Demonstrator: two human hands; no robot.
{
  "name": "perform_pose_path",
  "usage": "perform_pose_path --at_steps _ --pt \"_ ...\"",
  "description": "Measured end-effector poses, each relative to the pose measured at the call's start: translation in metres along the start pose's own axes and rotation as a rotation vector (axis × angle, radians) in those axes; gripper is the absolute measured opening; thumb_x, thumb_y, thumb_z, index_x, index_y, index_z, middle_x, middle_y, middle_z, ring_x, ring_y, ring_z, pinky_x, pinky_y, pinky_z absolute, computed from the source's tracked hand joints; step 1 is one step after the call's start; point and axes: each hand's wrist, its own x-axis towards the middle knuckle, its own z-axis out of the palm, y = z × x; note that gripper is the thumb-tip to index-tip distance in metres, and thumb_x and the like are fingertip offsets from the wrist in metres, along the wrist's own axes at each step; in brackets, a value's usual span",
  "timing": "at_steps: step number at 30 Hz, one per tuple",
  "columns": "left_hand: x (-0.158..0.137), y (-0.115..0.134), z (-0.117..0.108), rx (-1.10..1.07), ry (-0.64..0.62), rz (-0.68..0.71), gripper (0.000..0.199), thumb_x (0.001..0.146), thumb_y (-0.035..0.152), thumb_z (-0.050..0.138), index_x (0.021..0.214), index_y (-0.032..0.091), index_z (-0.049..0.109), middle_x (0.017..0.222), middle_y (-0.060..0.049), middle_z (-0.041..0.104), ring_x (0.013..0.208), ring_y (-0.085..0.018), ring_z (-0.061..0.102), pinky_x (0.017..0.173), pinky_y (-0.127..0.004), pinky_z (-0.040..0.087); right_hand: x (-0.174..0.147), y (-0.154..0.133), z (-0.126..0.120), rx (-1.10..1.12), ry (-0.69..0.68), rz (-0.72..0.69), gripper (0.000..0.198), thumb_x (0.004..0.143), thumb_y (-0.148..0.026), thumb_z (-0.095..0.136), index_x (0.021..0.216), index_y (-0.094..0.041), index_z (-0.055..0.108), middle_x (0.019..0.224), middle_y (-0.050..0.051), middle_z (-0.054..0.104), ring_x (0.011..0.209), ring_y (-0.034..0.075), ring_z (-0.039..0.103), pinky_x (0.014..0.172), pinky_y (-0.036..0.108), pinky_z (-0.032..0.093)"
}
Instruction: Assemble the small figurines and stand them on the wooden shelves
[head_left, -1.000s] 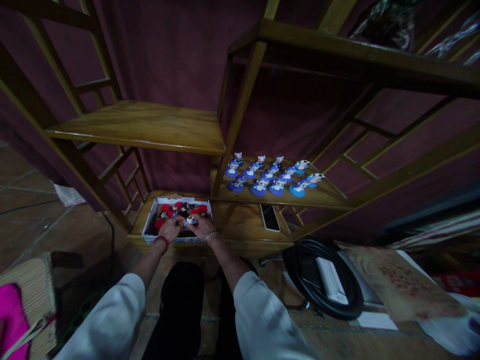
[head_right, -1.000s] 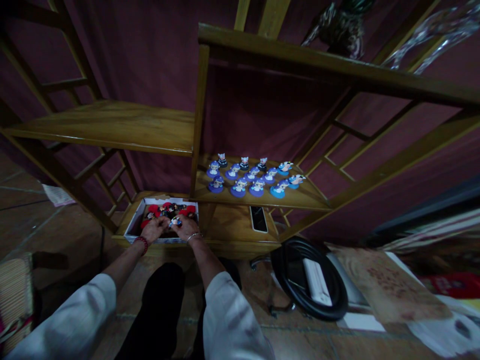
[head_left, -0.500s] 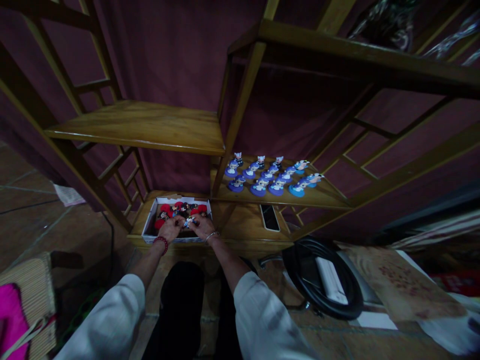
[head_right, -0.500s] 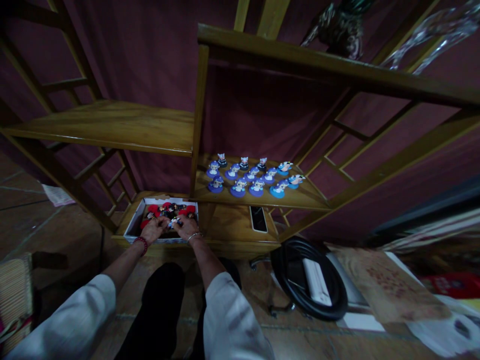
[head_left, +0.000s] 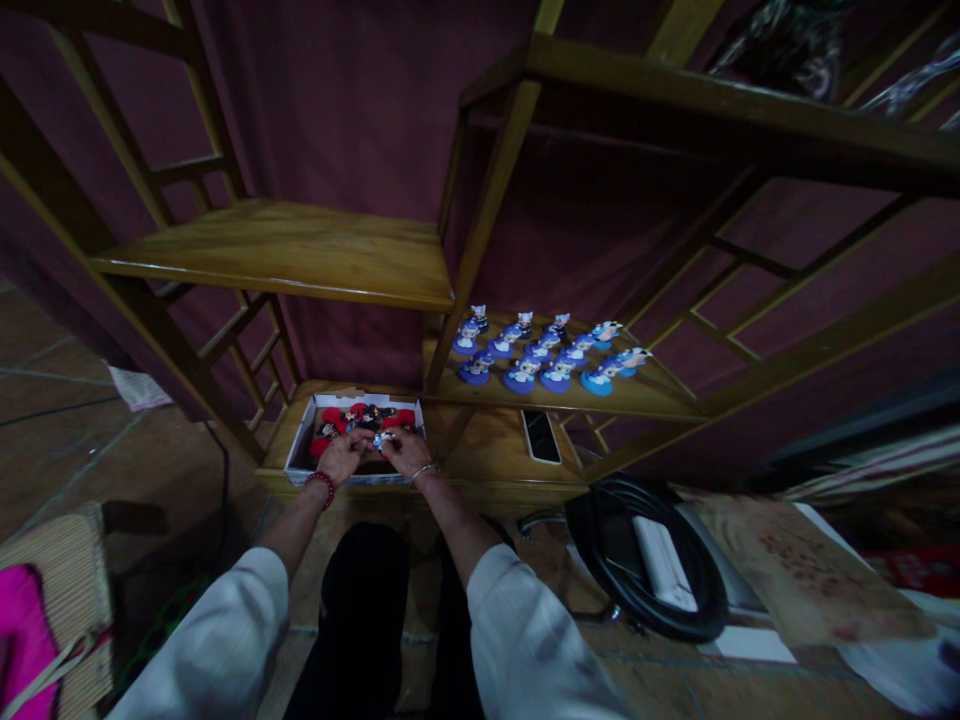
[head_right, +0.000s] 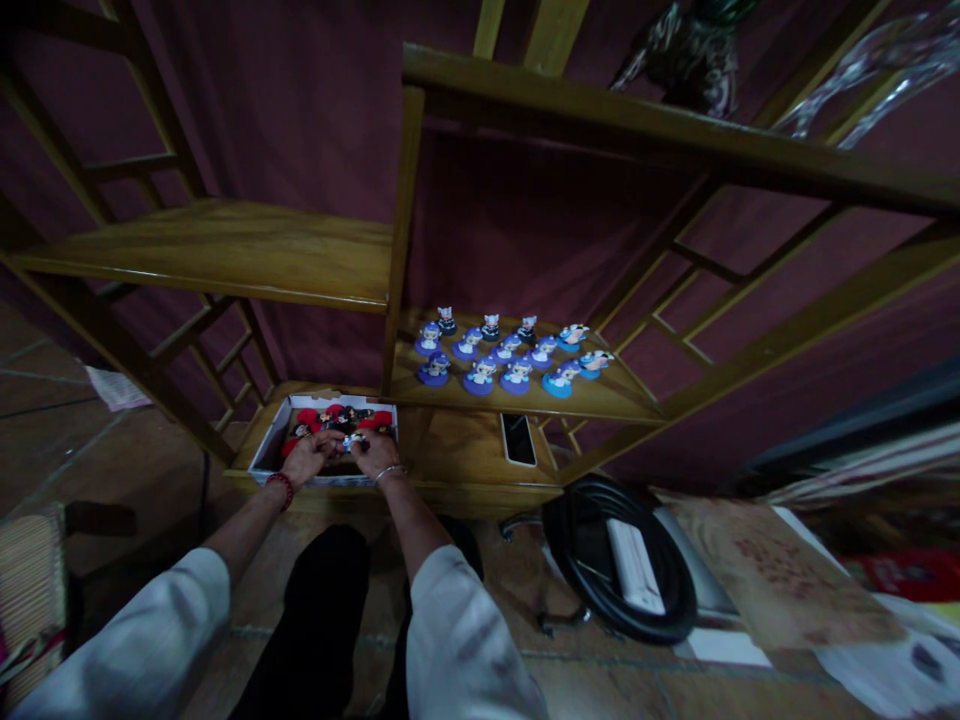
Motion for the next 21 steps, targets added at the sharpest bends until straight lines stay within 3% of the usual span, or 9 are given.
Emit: perform_pose_path --at_steps 5,10,16,21 --pt "-0.001 0.002 0.001 -0.064 0.003 -0.032 0.033 0.075 0.021 0.046 0.105 0.015 0.056 0.083 -0.004 0.066 0.067 -0.012 0.058 0.055 -0.021 0.045 0.001 0.000 0.000 -0.003 -0.005 0.024 0.026 0.081 -0.034 0.044 0.098 -0.021 0.059 0.089 0.002 0.066 0.078 0.013 0.059 0.068 0.019 0.042" --pt "0.001 -0.003 0.001 0.037 0.022 0.007 0.034 0.075 0.022 0.047 0.107 0.017 0.056 0.084 -0.003 0.067 0.071 -0.013 0.060 0.056 -0.021 0.046 0.002 0.001 0.001 -0.052 -0.013 0.028 0.027 0.082 -0.033 0.042 0.100 -0.021 0.058 0.091 0.003 0.066 0.081 0.014 0.059 0.070 0.019 0.041" --pt "-0.002 0.004 -0.001 0.313 0.037 0.012 0.034 0.077 0.024 0.044 0.107 0.020 0.058 0.080 -0.001 0.067 0.076 -0.013 0.061 0.068 -0.023 0.047 0.003 0.003 0.001 -0.065 0.003 0.004 0.026 0.083 -0.030 0.040 0.100 -0.020 0.057 0.092 0.004 0.066 0.083 0.013 0.059 0.071 0.019 0.040" --pt "-0.008 0.015 0.001 0.712 -0.010 -0.080 0.032 0.079 0.031 0.042 0.105 0.024 0.060 0.102 -0.003 0.064 0.093 -0.018 0.058 0.078 -0.026 0.044 0.000 0.003 0.006 -0.112 0.026 0.003 0.025 0.082 -0.032 0.041 0.095 -0.019 0.058 0.089 0.004 0.066 0.081 0.014 0.059 0.069 0.019 0.040"
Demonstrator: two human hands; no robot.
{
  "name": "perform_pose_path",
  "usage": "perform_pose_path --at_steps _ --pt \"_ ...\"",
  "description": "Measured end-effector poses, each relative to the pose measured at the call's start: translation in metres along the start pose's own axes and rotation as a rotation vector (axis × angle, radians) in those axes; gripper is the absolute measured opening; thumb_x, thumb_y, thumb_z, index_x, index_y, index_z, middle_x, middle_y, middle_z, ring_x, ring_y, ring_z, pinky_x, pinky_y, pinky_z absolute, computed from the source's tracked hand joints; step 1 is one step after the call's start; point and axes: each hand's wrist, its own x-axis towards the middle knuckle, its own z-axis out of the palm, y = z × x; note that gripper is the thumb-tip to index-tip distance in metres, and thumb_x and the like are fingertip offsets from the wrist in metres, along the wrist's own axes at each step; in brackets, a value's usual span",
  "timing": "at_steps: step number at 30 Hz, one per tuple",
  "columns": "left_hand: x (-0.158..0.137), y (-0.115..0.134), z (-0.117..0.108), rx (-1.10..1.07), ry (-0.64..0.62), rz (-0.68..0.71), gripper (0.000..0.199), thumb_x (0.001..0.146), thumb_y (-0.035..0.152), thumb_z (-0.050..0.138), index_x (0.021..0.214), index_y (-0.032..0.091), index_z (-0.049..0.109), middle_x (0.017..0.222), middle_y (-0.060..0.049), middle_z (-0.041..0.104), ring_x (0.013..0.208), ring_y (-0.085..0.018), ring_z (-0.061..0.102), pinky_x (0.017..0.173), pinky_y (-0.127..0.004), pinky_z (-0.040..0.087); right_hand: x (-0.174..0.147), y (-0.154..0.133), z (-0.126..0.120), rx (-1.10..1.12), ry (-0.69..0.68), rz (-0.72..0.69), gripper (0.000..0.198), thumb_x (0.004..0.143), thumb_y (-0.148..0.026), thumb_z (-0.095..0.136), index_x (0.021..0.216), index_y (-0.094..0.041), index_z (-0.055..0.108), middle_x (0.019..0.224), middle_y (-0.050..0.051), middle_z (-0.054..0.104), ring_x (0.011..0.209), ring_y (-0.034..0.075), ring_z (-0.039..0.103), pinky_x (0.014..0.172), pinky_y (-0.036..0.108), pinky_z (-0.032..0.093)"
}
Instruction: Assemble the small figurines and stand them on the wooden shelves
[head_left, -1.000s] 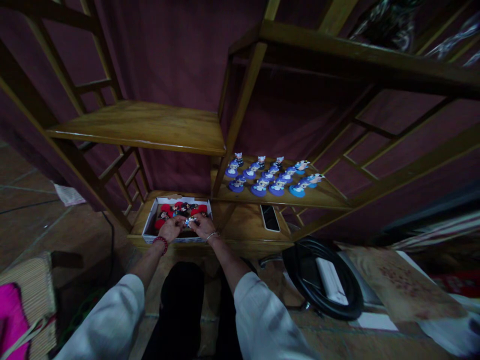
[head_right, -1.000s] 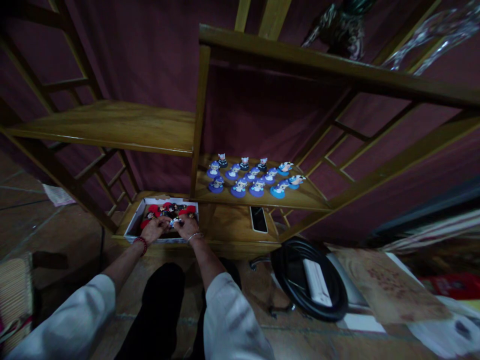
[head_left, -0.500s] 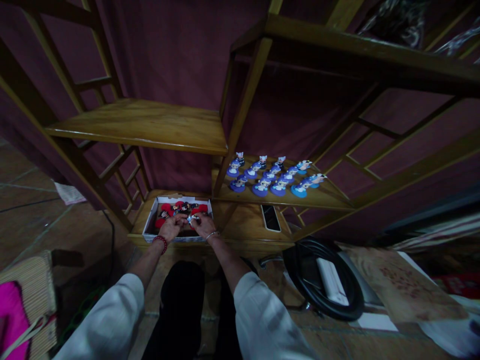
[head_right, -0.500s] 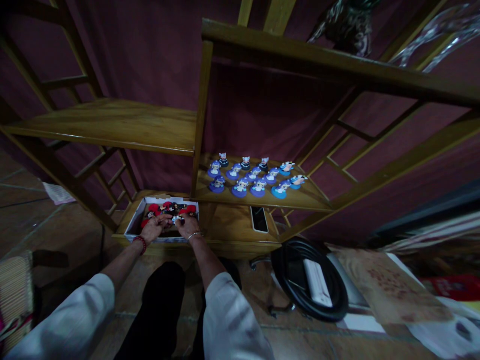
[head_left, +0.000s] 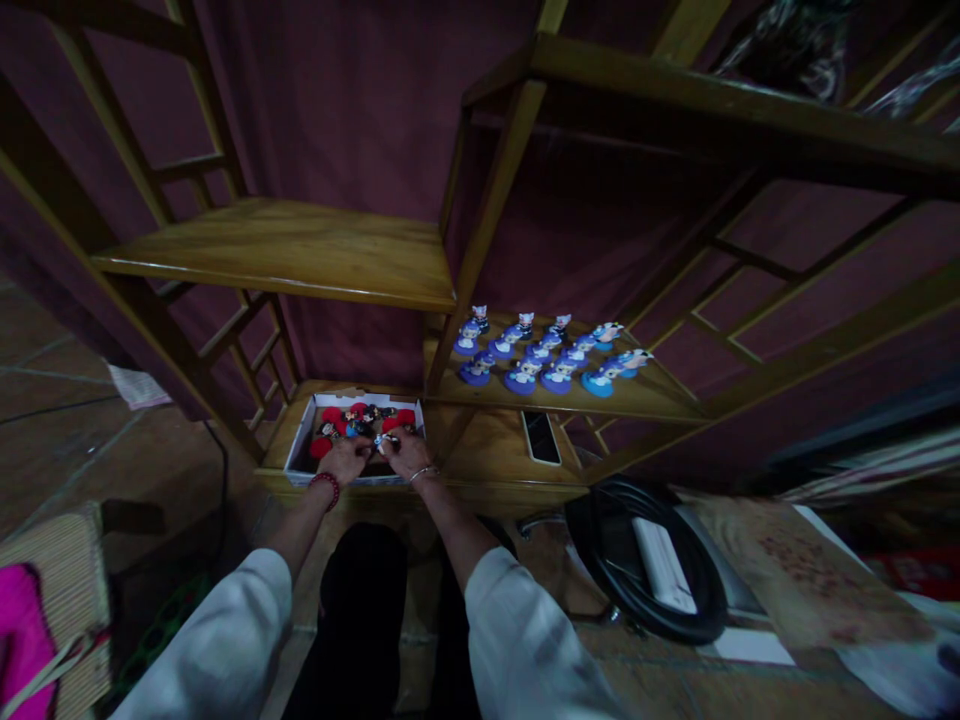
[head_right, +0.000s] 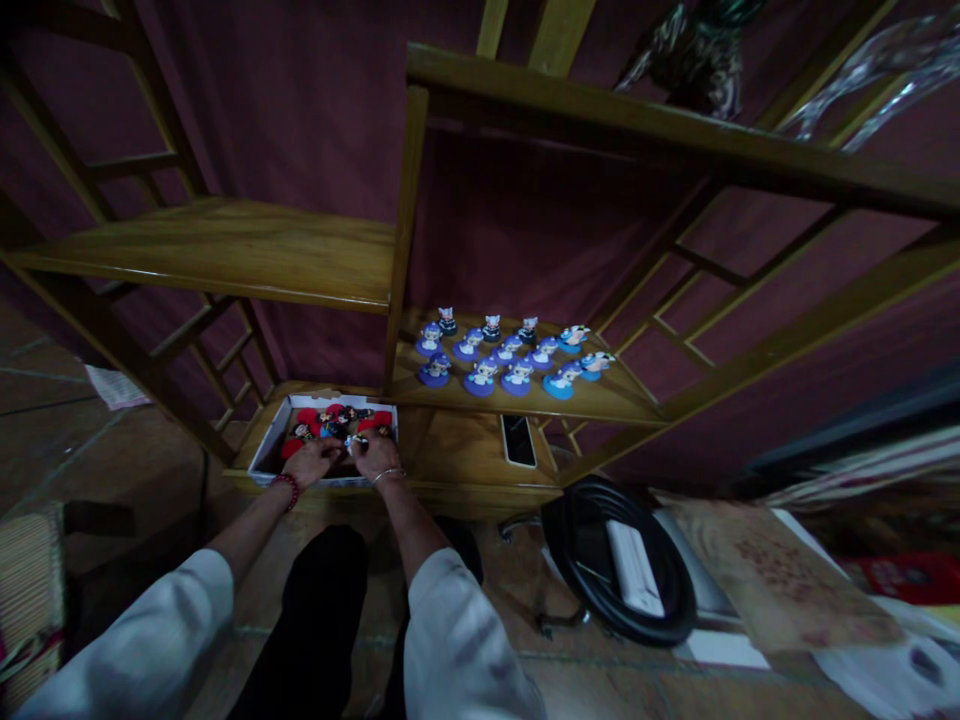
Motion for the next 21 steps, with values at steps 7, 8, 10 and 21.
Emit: perform_pose_path --at_steps 7,8,10,21 --pt "-0.003 0.006 0.001 0.142 -0.052 -0.045 0.034 0.077 0.034 0.040 0.104 0.027 0.060 0.109 -0.007 0.062 0.097 -0.025 0.058 0.079 -0.035 0.043 -0.004 -0.004 0.000 -0.076 -0.050 0.048 0.025 0.078 -0.032 0.045 0.094 -0.018 0.057 0.088 0.006 0.067 0.080 0.016 0.060 0.069 0.023 0.040" --pt "-0.002 0.006 0.002 0.153 -0.055 -0.053 0.035 0.077 0.034 0.039 0.104 0.027 0.060 0.109 -0.008 0.061 0.097 -0.025 0.057 0.079 -0.035 0.043 -0.004 -0.005 0.000 -0.094 -0.066 0.061 0.026 0.078 -0.032 0.045 0.096 -0.018 0.057 0.089 0.006 0.067 0.081 0.016 0.060 0.070 0.023 0.040" --pt "-0.001 0.006 0.003 0.158 -0.058 -0.066 0.035 0.077 0.035 0.039 0.104 0.027 0.060 0.108 -0.009 0.062 0.098 -0.025 0.057 0.079 -0.035 0.043 -0.005 -0.006 -0.001 -0.124 -0.091 0.075 0.027 0.078 -0.033 0.044 0.099 -0.019 0.056 0.090 0.006 0.066 0.082 0.016 0.060 0.070 0.024 0.040" --pt "0.023 -0.006 0.003 0.092 0.004 -0.130 0.040 0.077 0.023 0.039 0.112 0.014 0.053 0.110 -0.016 0.058 0.100 -0.024 0.056 0.083 -0.032 0.041 -0.003 -0.011 -0.009 -0.160 -0.167 0.071 0.028 0.080 -0.032 0.042 0.099 -0.021 0.058 0.092 0.007 0.067 0.086 0.018 0.061 0.072 0.026 0.041"
